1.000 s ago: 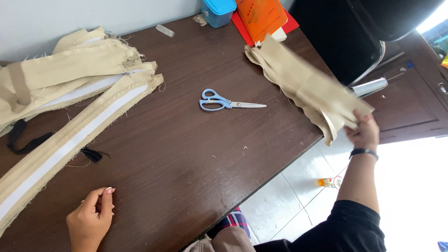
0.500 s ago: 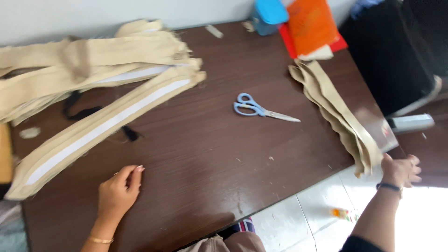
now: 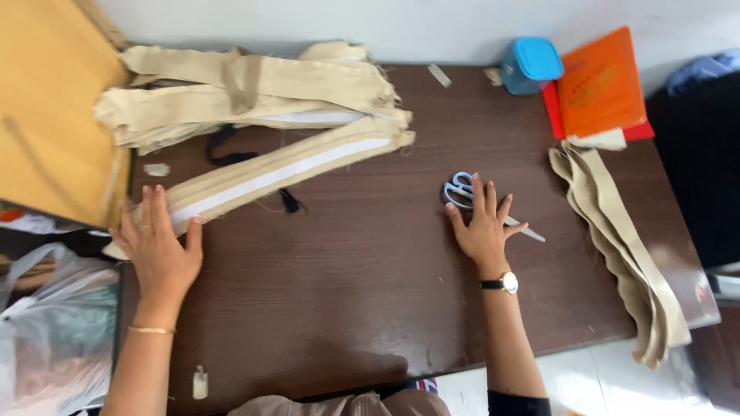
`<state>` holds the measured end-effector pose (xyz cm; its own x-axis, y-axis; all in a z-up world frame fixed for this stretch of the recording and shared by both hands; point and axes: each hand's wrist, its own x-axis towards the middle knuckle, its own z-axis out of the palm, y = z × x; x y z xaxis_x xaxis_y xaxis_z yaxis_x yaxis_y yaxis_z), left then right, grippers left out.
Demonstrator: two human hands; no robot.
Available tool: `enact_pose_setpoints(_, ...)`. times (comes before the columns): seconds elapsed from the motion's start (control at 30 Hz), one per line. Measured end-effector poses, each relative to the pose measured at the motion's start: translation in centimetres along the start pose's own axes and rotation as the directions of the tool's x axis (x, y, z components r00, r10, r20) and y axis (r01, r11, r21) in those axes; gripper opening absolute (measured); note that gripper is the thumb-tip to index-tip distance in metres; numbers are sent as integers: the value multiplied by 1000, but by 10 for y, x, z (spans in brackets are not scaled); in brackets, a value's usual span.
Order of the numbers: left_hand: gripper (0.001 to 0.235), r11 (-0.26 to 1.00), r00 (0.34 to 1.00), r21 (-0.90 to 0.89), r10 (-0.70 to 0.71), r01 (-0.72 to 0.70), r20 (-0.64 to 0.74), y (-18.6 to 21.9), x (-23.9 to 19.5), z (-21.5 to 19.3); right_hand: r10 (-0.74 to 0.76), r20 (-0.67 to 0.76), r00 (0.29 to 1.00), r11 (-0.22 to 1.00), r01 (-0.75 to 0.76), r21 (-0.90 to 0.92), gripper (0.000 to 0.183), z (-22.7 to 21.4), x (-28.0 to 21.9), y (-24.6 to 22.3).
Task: Trimming excess material from the edges of reinforced fabric strips using scissors on a workbench.
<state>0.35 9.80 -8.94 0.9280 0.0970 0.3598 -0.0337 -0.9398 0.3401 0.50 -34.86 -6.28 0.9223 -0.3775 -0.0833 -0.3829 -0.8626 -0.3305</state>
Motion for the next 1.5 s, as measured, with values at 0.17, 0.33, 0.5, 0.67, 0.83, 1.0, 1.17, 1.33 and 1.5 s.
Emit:
enact_pose_setpoints(0.17,45,1000,999,0,-6,6,-34,-44,-2,11,-254,-27,967,966,255,39,48,18,-15,10)
enact_pose_setpoints(0.33,49,999,997,-15,-33,32,-72,-35,0,-2,-512,-66,856,829,513,223,15,20,-51,37)
enact_pose_setpoints(0.5,37,966,991,258,48,-13,-127,-48,3,-1,-561,-96,822,716,540,441,25,1,-89,37)
enact_pose_setpoints(0.67,35,973,907,-31,-201,228,371,-15,30,-55,-419,-145,896,850,443,285,52,-6,-111,51)
enact_pose_setpoints(0.83,59,895,412,102,-298,433,861,14,36,-71,-306,-232,923,929,343,138,47,8,-123,89)
enact_pose_setpoints(1.0,64,903,195,167,-260,396,946,59,10,-90,-160,-294,942,987,144,-74,32,22,-139,126)
enact_pose_setpoints(1.17,51,954,159,96,-146,285,976,49,-31,-68,-10,-148,989,986,-15,-168,28,10,-155,112)
enact_pose_setpoints(1.33,42,827,245,-230,116,513,963,50,-75,-52,-21,-32,999,995,18,-95,31,10,-153,102)
enact_pose_setpoints(1.5,51,198,88,-184,413,963,907,83,-137,-31,133,37,990,987,-129,-100,24,9,-160,94)
